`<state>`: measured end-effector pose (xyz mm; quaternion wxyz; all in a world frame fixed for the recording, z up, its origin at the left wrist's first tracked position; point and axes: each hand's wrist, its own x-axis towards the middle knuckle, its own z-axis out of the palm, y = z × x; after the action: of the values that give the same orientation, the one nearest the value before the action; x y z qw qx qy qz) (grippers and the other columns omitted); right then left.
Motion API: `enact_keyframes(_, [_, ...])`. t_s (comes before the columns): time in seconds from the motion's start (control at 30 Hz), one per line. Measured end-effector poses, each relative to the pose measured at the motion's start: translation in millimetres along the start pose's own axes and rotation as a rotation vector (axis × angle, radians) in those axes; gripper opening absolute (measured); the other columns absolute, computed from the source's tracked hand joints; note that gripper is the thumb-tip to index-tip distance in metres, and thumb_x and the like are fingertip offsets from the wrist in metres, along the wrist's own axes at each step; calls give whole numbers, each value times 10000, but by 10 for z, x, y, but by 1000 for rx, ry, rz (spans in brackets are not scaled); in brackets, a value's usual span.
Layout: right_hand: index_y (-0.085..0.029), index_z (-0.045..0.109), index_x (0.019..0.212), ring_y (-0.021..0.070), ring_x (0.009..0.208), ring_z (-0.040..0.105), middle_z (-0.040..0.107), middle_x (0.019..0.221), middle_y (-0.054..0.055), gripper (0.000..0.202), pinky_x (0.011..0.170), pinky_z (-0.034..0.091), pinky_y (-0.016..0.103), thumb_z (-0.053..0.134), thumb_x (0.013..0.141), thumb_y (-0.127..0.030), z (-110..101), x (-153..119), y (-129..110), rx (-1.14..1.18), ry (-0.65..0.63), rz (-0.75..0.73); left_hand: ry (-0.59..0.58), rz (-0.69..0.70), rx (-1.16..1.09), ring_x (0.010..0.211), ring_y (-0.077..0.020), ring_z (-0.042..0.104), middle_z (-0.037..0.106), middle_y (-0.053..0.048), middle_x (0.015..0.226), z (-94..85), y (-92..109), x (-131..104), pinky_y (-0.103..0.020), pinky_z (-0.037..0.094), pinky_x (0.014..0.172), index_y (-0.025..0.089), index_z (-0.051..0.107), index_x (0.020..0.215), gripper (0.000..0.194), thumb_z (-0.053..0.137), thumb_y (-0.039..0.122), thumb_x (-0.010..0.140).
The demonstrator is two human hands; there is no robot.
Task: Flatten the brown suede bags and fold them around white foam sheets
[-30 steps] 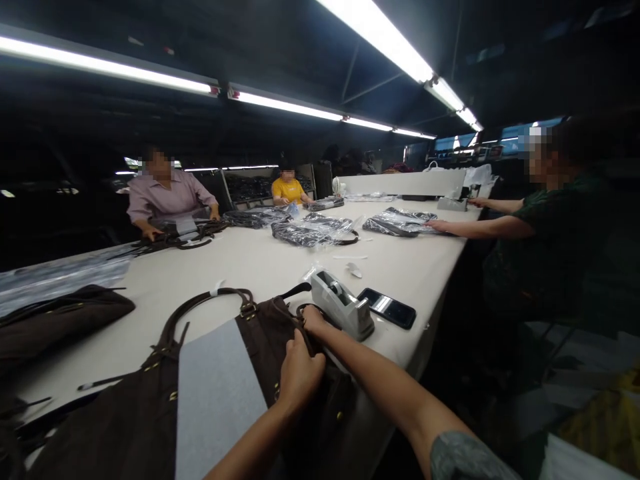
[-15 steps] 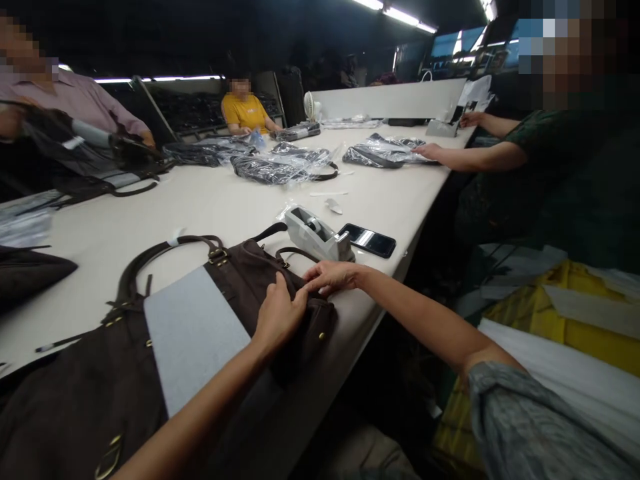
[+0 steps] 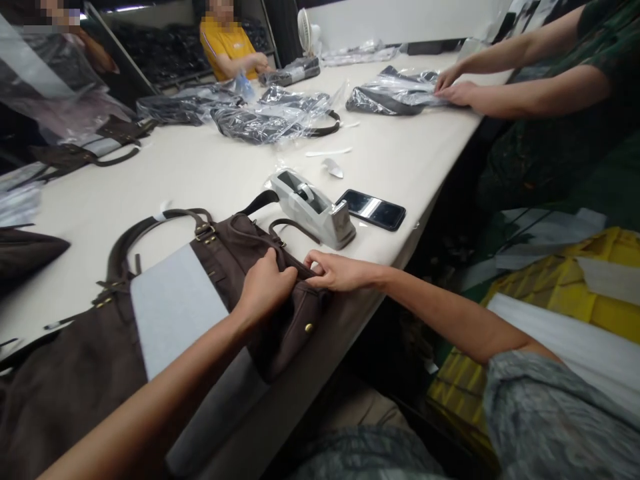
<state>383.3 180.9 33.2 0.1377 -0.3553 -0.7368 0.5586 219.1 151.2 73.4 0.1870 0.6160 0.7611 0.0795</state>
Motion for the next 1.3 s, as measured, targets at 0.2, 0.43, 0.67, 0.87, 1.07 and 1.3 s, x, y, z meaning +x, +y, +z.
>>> enact_keyframes(0.2, [-208,519,1147,149,719,539,576,753,-32,251,773,416,280,513,905,-141,381,-322,-42,-197,409,32,296,-126,-125,991,-325,646,677,-153,1016,330,62,18,-402,454,862,93,439,1275,444,415,273,870])
enact_keyframes(0.43, [-185,656,1160,112,769,562,508,1146,56,296,642,534,236,504,915,-252,355,-692,160,323,165,-74,360,72,-431,932,-200,612,647,-31,912,340,-84,69,-287,454,894,188,620,1114,397,340,388,917])
enact_keyframes(0.67, [-177,570,842,95,699,475,471,895,-2,268,588,511,201,633,873,-436,362,-685,237,520,183,-148,-172,397,-690,1097,-233,574,624,-98,1192,123,-307,38,-297,481,947,168,747,844,556,428,620,904])
enact_keyframes(0.87, [-208,709,998,93,745,468,478,1003,14,205,698,465,222,687,864,-362,453,-783,235,276,353,-217,-527,561,-630,1395,-280,373,495,-66,1418,-38,-467,42,-356,297,1175,265,765,1030,354,744,503,769])
enact_keyframes(1.07, [-223,754,954,95,784,506,492,1074,18,133,762,459,248,717,826,-217,480,-828,140,170,429,-250,-498,584,-547,1342,-269,423,497,-77,1380,-32,-405,5,-376,301,1169,229,732,899,307,675,521,823])
enact_keyframes(1.3, [-168,687,837,143,920,544,511,1047,41,105,772,479,240,740,803,-252,531,-861,308,312,303,-316,-367,695,-263,1306,-295,386,482,-98,1403,93,-347,-56,-453,258,1165,227,704,954,461,516,640,875])
